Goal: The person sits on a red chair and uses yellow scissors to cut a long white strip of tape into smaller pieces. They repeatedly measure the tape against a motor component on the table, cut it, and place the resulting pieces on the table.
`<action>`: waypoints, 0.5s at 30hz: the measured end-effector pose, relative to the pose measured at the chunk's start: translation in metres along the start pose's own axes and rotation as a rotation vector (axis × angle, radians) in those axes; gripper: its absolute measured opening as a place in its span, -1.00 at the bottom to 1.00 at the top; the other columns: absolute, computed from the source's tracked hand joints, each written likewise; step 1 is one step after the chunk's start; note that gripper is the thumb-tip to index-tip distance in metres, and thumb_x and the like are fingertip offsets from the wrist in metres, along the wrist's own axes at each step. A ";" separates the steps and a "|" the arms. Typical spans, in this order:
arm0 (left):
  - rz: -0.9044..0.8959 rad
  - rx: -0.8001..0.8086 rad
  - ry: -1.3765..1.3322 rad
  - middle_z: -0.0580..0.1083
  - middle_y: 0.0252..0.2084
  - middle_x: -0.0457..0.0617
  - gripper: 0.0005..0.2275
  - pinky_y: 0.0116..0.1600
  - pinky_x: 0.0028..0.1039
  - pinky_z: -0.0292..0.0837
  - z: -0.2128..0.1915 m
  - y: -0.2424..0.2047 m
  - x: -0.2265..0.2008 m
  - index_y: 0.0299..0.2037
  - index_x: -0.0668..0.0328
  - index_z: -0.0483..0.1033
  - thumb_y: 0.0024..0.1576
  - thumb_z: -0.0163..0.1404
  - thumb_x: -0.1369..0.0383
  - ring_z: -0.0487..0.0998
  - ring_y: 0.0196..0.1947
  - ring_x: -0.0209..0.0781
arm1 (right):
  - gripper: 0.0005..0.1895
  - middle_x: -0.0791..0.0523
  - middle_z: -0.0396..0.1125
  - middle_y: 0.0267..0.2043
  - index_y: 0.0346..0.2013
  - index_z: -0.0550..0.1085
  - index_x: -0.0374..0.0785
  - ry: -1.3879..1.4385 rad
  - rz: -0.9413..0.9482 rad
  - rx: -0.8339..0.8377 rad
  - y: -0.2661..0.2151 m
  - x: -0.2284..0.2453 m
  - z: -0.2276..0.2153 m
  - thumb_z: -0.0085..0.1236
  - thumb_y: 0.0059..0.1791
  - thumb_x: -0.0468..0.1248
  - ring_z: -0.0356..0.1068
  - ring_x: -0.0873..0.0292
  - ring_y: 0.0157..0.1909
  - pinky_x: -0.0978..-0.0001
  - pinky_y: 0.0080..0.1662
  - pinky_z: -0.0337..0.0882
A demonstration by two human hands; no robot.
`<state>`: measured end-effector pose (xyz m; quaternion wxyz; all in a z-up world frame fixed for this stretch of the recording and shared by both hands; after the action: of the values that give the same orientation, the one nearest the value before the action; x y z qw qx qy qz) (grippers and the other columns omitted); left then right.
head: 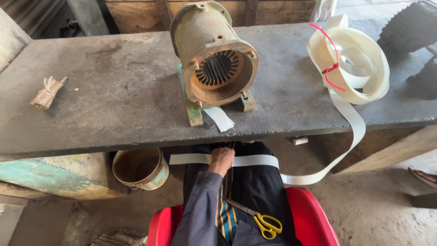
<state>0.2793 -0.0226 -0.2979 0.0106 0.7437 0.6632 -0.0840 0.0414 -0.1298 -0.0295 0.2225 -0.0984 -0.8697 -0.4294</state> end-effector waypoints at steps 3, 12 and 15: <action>0.019 -0.203 -0.522 0.62 -0.27 0.11 -0.83 -0.12 -0.14 0.50 -0.040 -0.041 -0.012 -0.24 0.16 0.64 0.21 0.05 0.27 0.64 -0.22 0.08 | -0.66 0.07 0.39 -0.22 -0.03 0.49 -0.32 0.035 0.038 -0.004 -0.009 0.005 -0.004 0.20 -0.06 -0.23 0.35 0.20 -0.24 0.37 -0.25 0.37; 0.003 -0.383 -1.074 0.58 -0.37 0.00 -0.79 -0.29 -0.42 0.50 -0.171 -0.170 -0.059 -0.30 0.25 0.59 0.14 0.13 0.24 0.64 -0.41 -0.15 | -0.58 0.07 0.39 -0.29 0.01 0.50 -0.34 0.034 0.946 -0.158 -0.074 -0.135 -0.055 0.27 -0.03 -0.12 0.33 0.28 -0.33 0.45 -0.34 0.36; 0.001 -0.453 -1.126 0.59 -0.34 -0.03 -0.80 -0.26 -0.42 0.51 -0.203 -0.176 -0.071 -0.29 0.24 0.58 0.16 0.13 0.25 0.64 -0.39 -0.16 | -0.72 0.09 0.48 -0.38 -0.14 0.57 -0.36 0.436 1.112 -0.147 -0.102 -0.182 -0.027 0.21 0.04 -0.17 0.38 0.31 -0.38 0.47 -0.35 0.39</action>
<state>0.1205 -0.0456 -0.0716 0.5180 0.5643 0.5567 -0.3214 0.1726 -0.2097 -0.1726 0.5795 -0.4634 -0.5904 -0.3178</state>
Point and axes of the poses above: each hand's wrist, its own y-axis towards the middle knuckle, its own z-axis out of the palm, x = y × z, the point moved 6 cm from there along y, towards the middle knuckle
